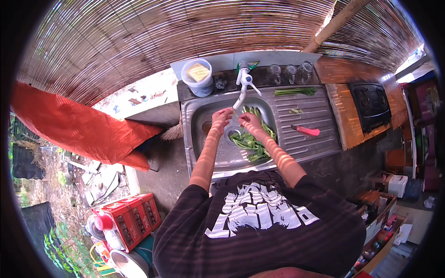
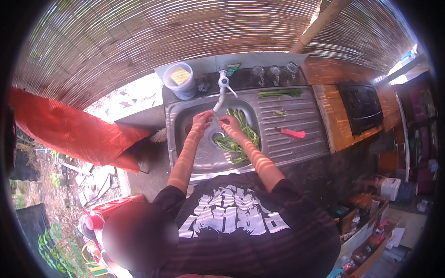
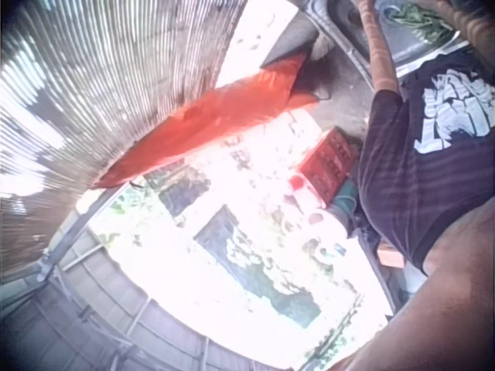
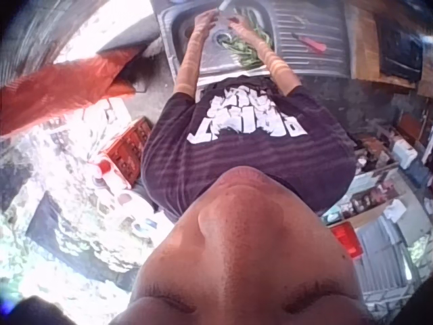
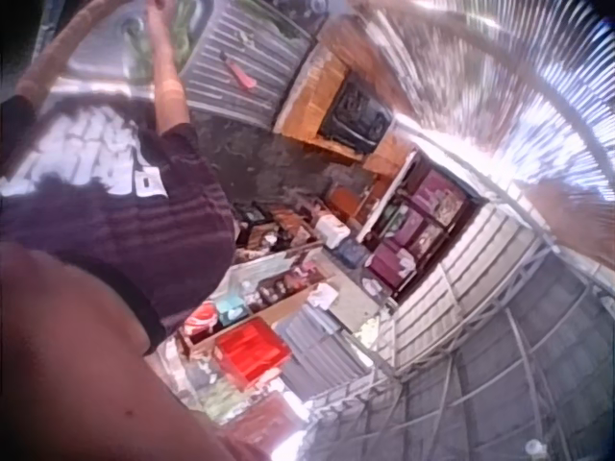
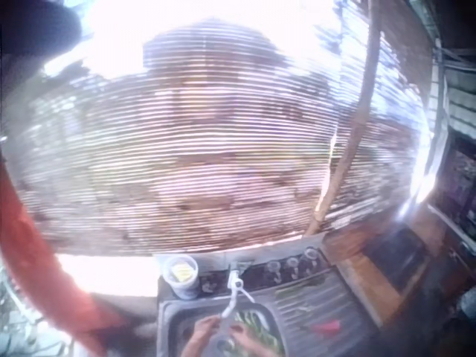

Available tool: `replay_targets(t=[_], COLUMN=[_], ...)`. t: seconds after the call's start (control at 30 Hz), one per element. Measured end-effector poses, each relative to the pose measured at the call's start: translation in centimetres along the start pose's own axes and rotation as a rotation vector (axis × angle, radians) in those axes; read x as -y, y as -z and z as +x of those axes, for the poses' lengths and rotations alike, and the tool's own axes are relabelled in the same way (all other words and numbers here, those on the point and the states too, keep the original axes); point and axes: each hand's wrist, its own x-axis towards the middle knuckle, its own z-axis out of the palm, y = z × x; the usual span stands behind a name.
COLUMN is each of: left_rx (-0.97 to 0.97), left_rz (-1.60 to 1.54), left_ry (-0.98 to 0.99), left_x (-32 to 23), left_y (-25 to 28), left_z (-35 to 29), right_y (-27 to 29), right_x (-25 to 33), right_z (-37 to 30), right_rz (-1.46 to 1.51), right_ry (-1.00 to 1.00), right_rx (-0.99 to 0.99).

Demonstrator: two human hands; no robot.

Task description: The person washes long green vegetables under running water at an outdoor sink, then places them on the sink's draining board. The person handles the vegetables one at a time, rinsing and arranging them on the board.

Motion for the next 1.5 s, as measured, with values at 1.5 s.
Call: replay_targets(t=[1.5], left_rx=[0.182], left_rz=[-0.223], left_ry=[0.037], left_x=[3.0], left_y=[-1.0], left_z=[1.0], right_y=[0.2], right_x=[-0.4], right_z=[1.9], right_rz=[0.194], right_ry=[0.057], right_rx=[0.047])
